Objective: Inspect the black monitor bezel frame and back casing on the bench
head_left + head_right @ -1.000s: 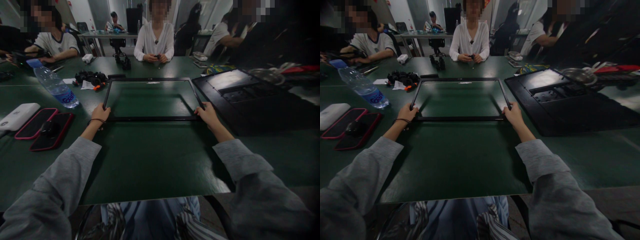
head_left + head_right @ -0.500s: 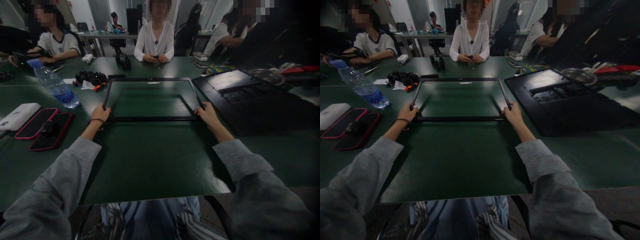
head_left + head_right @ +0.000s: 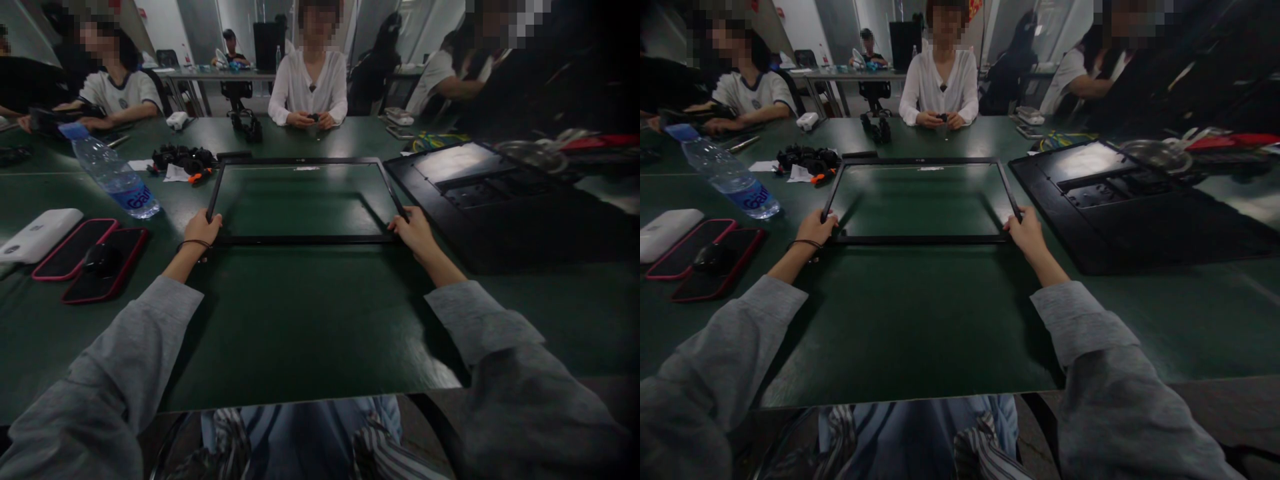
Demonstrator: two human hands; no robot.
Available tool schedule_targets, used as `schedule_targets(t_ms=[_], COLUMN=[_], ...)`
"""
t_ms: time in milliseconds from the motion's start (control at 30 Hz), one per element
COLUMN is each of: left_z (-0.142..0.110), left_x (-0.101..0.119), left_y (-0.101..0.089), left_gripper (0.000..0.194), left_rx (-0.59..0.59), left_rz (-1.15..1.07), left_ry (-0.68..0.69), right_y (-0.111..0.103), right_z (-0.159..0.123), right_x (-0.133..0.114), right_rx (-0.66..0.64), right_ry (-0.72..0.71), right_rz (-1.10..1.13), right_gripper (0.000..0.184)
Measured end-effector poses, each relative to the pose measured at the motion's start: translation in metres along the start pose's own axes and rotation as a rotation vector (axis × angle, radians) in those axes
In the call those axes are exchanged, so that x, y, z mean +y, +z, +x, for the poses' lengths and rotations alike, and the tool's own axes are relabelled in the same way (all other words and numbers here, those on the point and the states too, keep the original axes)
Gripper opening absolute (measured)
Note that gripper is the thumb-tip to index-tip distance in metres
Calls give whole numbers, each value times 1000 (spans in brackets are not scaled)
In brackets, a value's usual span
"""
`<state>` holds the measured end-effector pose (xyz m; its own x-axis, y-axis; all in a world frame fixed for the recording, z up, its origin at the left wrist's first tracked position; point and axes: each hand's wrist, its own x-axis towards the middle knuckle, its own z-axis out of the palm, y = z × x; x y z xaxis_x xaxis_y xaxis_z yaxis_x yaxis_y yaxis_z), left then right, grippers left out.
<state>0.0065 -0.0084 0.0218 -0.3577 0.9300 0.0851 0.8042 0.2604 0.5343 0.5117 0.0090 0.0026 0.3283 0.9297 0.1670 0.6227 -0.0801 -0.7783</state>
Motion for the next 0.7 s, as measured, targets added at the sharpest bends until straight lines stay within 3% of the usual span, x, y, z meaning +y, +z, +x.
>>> schedule_targets(t_ms=[133, 300, 400, 533, 700], left_z=[2, 1, 2, 6, 13], left_x=[-5, -7, -8, -12, -23], left_y=[3, 5, 6, 8, 11], left_gripper=[34, 39, 41, 42, 35], left_rx=[70, 329, 351, 296, 251], left_rz=[-144, -406, -465, -379, -29], left_ry=[46, 229, 281, 267, 170], right_y=[1, -2, -3, 3, 13], right_z=[-5, -12, -13, -5, 4], right_x=[-6, -18, -20, -10, 6], right_rx=[56, 276, 340, 320, 189], right_ry=[-53, -326, -379, -353, -192], right_rz=[-32, 49, 77, 97, 73], right_gripper=[39, 43, 47, 49, 41])
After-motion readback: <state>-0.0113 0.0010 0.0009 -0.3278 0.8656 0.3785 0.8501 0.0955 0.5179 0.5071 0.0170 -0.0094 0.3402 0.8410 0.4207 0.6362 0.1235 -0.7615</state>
